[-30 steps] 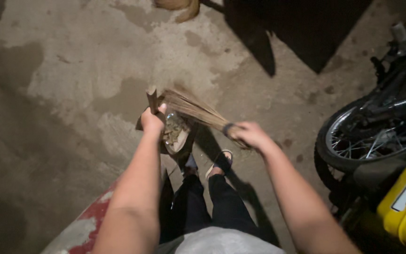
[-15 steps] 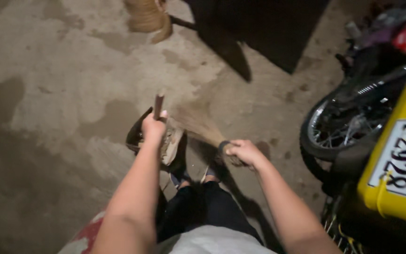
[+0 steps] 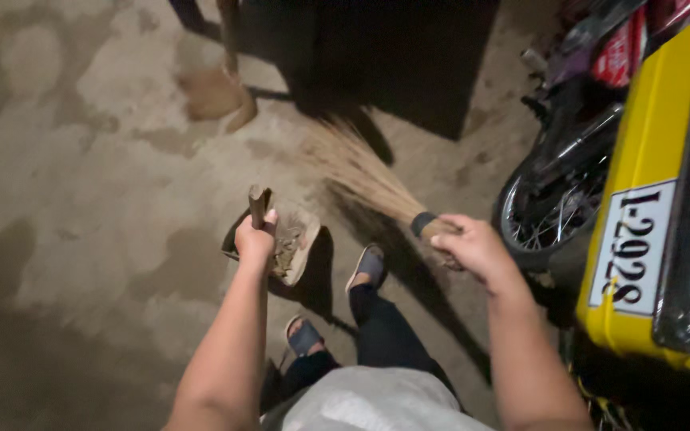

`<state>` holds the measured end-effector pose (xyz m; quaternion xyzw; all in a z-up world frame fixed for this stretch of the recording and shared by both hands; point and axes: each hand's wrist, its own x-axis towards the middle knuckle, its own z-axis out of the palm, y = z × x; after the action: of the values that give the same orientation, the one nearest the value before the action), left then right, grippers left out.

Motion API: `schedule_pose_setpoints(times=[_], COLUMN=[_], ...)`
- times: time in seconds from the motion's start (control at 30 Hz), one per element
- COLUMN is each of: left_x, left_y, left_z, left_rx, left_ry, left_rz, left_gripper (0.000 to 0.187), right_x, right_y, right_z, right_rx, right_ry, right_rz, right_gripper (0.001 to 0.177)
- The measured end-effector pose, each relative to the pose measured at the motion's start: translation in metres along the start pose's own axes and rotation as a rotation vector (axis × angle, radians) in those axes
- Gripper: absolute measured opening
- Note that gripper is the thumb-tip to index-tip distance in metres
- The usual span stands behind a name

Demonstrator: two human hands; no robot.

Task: The person sweeps debris on a concrete floor into a dustpan using a traditional straw broom. They move around a motorcycle and other items, collecting leaves and dirt, then place the dustpan and broom aside.

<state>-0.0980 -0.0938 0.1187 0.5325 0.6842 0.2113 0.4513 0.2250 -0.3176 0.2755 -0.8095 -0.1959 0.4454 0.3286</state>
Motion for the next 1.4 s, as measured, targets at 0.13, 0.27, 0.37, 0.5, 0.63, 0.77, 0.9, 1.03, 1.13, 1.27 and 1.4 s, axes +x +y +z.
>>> schedule_pose_setpoints(times=[0.13,0.27,0.37,0.5,0.63,0.77,0.9,1.03,1.13,1.27,1.4], left_x=[0.007,0.018,0.022,0.035,0.062,0.077,0.094,0.130,0.160,0.199,0.231], left_y=[0.063,0.131,0.183,0.244,0.279,0.327,0.385,0.446,0.489,0.551,0.594], left_z=[0.047,0.100,0.136,0.192,0.253,0.304,0.334,0.376,0.402,0.429,0.461], left_rx=[-0.237,-0.124,-0.155,-0.257,-0.233,-0.213,-0.103,-0.082,-0.088,-0.030,-0.022], left_ry=[-0.041,-0.099,-0.144,-0.250,-0.212,-0.276,-0.348,-0.407,-0.435,-0.479,-0.531], left_rz=[-0.028,0.095,0.060,-0.036,0.269,0.267,0.267,0.314,0.331,0.335,0.336], left_gripper=[0.029,0.031,0.029,0.027,0.028,0.024,0.026,0.029,0.027,0.029,0.030], right_x=[0.058,0.091,0.111,0.129,0.146,0.168,0.198,0.243,0.283,0.328,0.375], right_y=[0.001,0.011,0.006,-0.004,-0.014,-0.029,-0.052,-0.082,-0.115,-0.155,-0.178], right_z=[-0.071,-0.133,-0.167,-0.207,-0.240,-0.263,-0.280,-0.296,-0.308,-0.327,-0.341], right_rx=[0.176,0.496,0.721,0.657,0.679,0.754,0.812,0.858,0.877,0.921,1.002], right_ry=[0.065,0.126,0.075,0.121,0.139,0.165,0.205,0.239,0.278,0.319,0.342], right_rz=[-0.181,-0.057,0.005,0.053,0.071,0.048,0.026,-0.003,-0.039,-0.032,-0.040], right_gripper=[0.054,0.046,0.041,0.040,0.043,0.045,0.044,0.045,0.046,0.046,0.044])
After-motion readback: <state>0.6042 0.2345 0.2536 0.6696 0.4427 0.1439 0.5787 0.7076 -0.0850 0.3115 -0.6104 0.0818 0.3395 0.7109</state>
